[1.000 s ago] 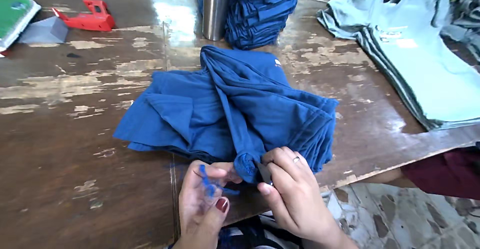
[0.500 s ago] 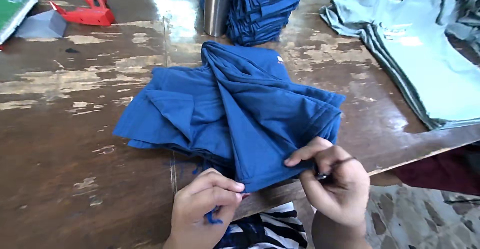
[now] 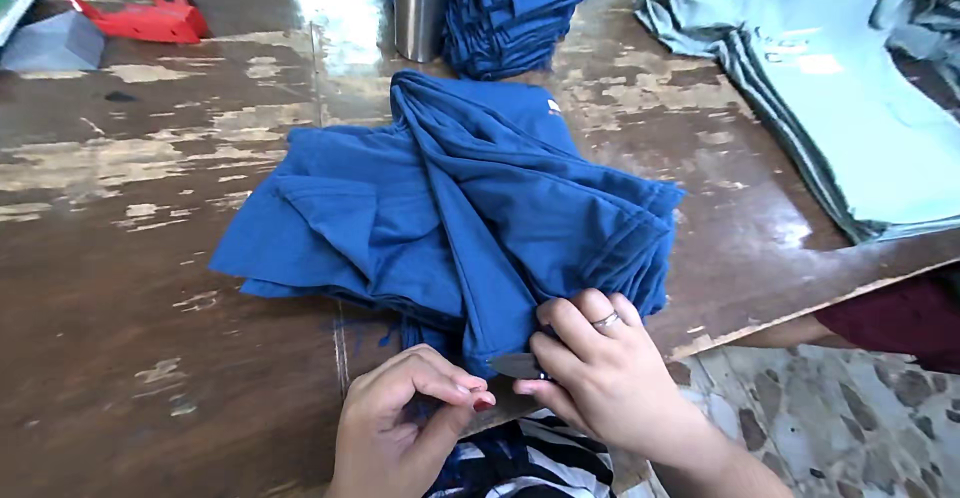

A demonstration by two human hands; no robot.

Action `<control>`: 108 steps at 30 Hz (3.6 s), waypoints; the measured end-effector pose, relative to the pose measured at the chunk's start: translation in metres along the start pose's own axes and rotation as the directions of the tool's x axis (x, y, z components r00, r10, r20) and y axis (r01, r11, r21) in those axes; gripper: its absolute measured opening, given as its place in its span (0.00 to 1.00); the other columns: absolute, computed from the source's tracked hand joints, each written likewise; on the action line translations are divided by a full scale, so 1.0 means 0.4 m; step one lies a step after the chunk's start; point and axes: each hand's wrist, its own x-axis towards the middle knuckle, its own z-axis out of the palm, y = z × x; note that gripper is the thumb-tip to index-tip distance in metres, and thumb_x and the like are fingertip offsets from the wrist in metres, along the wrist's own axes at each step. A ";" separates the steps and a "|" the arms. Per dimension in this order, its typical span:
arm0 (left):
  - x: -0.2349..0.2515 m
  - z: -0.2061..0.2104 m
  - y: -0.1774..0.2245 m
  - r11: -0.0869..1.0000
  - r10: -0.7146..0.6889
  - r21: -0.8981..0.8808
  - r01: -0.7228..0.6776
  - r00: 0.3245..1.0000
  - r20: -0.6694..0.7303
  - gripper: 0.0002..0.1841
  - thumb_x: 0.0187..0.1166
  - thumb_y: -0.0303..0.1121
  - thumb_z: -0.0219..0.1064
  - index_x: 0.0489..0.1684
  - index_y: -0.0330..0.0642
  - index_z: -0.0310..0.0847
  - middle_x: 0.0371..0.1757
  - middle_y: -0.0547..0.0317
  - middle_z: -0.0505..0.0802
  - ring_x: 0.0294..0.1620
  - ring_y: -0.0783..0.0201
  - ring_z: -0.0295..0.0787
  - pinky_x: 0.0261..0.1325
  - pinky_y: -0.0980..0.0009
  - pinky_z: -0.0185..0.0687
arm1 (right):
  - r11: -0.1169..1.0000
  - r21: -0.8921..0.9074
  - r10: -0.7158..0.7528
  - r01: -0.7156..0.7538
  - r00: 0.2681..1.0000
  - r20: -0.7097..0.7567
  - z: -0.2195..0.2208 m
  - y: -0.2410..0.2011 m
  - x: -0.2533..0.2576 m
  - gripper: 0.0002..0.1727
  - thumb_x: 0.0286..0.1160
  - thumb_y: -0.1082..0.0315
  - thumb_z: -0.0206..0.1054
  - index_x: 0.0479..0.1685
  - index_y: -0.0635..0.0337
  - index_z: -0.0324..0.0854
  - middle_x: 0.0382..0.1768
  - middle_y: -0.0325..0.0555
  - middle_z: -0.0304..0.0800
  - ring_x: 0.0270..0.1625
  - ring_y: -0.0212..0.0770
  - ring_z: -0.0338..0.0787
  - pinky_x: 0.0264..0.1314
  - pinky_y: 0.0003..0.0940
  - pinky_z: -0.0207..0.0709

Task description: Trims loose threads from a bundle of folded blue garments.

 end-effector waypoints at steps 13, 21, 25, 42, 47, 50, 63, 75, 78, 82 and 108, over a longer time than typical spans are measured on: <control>-0.005 -0.001 -0.018 0.988 -0.075 0.128 0.091 0.989 -0.124 0.06 0.73 0.27 0.76 0.42 0.45 0.86 0.46 0.69 0.95 0.46 0.76 0.94 0.49 0.80 0.92 | 0.999 -0.015 0.036 -0.035 0.999 0.034 -0.001 -0.010 0.006 0.31 0.88 0.37 0.44 0.28 0.49 0.79 0.42 0.45 0.83 0.46 0.49 0.78 0.47 0.44 0.63; -0.016 -0.020 -0.002 0.985 -0.103 0.140 0.100 0.995 0.015 0.03 0.84 0.32 0.65 0.44 0.46 0.77 0.46 0.68 0.91 0.45 0.81 0.88 0.47 0.88 0.84 | 0.998 -0.048 0.047 -0.044 0.997 0.058 -0.005 -0.020 0.013 0.30 0.87 0.38 0.46 0.27 0.50 0.80 0.42 0.47 0.84 0.45 0.51 0.80 0.46 0.46 0.65; -0.018 -0.014 -0.001 0.990 -0.106 0.101 0.103 0.994 0.033 0.04 0.84 0.33 0.66 0.44 0.46 0.76 0.45 0.68 0.91 0.44 0.81 0.88 0.45 0.88 0.84 | 0.997 -0.061 0.052 -0.049 0.997 0.054 -0.001 -0.027 0.016 0.31 0.88 0.38 0.44 0.26 0.49 0.79 0.41 0.47 0.83 0.46 0.52 0.80 0.46 0.46 0.65; -0.152 0.090 -0.012 0.859 -0.145 0.482 -0.172 0.821 0.552 0.10 0.81 0.32 0.64 0.41 0.50 0.94 0.44 0.62 0.95 0.56 0.59 0.91 0.61 0.57 0.84 | 0.961 0.276 0.119 -0.019 0.929 -0.351 -0.074 0.079 0.143 0.05 0.73 0.67 0.64 0.32 0.57 0.81 0.38 0.46 0.90 0.47 0.43 0.86 0.55 0.44 0.71; -0.118 0.059 0.018 0.971 -0.042 0.204 -0.126 0.748 0.663 0.10 0.85 0.31 0.64 0.45 0.43 0.94 0.48 0.57 0.96 0.57 0.61 0.92 0.66 0.66 0.84 | 0.871 0.264 0.471 -0.415 0.858 -0.204 -0.027 0.266 0.124 0.09 0.72 0.69 0.61 0.37 0.70 0.73 0.31 0.59 0.77 0.33 0.53 0.77 0.34 0.51 0.68; -0.055 -0.048 0.028 0.793 -0.088 0.604 -0.076 0.967 0.237 0.09 0.83 0.36 0.64 0.39 0.45 0.90 0.45 0.63 0.95 0.56 0.69 0.89 0.64 0.74 0.83 | 0.688 0.453 0.621 -0.568 0.783 0.039 0.048 0.295 0.085 0.06 0.75 0.70 0.60 0.38 0.65 0.74 0.27 0.47 0.74 0.27 0.39 0.73 0.30 0.40 0.66; -0.083 -0.048 0.082 0.891 -0.185 0.387 -0.236 0.590 0.786 0.12 0.87 0.35 0.62 0.57 0.49 0.92 0.65 0.54 0.92 0.70 0.57 0.87 0.76 0.57 0.78 | 0.733 0.505 0.583 -0.456 0.803 -0.122 0.052 0.287 0.071 0.08 0.72 0.65 0.59 0.35 0.63 0.73 0.30 0.48 0.76 0.30 0.38 0.74 0.31 0.37 0.66; 0.491 -0.247 -0.156 0.379 -0.440 0.902 0.205 0.898 -0.019 0.35 0.81 0.53 0.65 0.87 0.48 0.69 0.84 0.37 0.73 0.85 0.31 0.63 0.77 0.18 0.46 | 0.874 0.484 0.208 -0.047 0.936 -0.285 0.080 -0.084 0.030 0.04 0.78 0.65 0.60 0.39 0.56 0.76 0.61 0.57 0.85 0.57 0.44 0.90 0.54 0.29 0.84; 0.455 -0.299 -0.164 0.461 -0.432 0.872 0.163 0.900 0.061 0.35 0.79 0.52 0.63 0.82 0.41 0.72 0.79 0.34 0.78 0.81 0.34 0.71 0.78 0.32 0.64 | 0.907 0.421 0.147 -0.007 0.943 -0.300 0.106 -0.024 0.015 0.02 0.76 0.71 0.61 0.37 0.57 0.78 0.57 0.54 0.88 0.60 0.46 0.87 0.64 0.29 0.79; 0.286 -0.214 -0.060 0.380 -0.429 0.894 0.238 0.901 -0.058 0.36 0.80 0.52 0.61 0.82 0.34 0.69 0.76 0.25 0.76 0.76 0.29 0.74 0.74 0.32 0.69 | 0.918 0.397 0.122 -0.008 0.957 -0.263 0.093 0.130 -0.030 0.04 0.71 0.67 0.61 0.30 0.54 0.78 0.52 0.49 0.90 0.58 0.48 0.86 0.62 0.39 0.78; 0.089 0.168 -0.069 0.726 0.009 0.671 -0.151 0.977 0.211 0.13 0.73 0.38 0.67 0.51 0.59 0.96 0.52 0.53 0.86 0.54 0.61 0.80 0.59 0.70 0.76 | 0.663 0.730 0.137 -0.168 0.985 0.102 -0.024 0.171 -0.136 0.19 0.78 0.53 0.70 0.39 0.63 0.78 0.34 0.46 0.83 0.36 0.28 0.78 0.40 0.19 0.72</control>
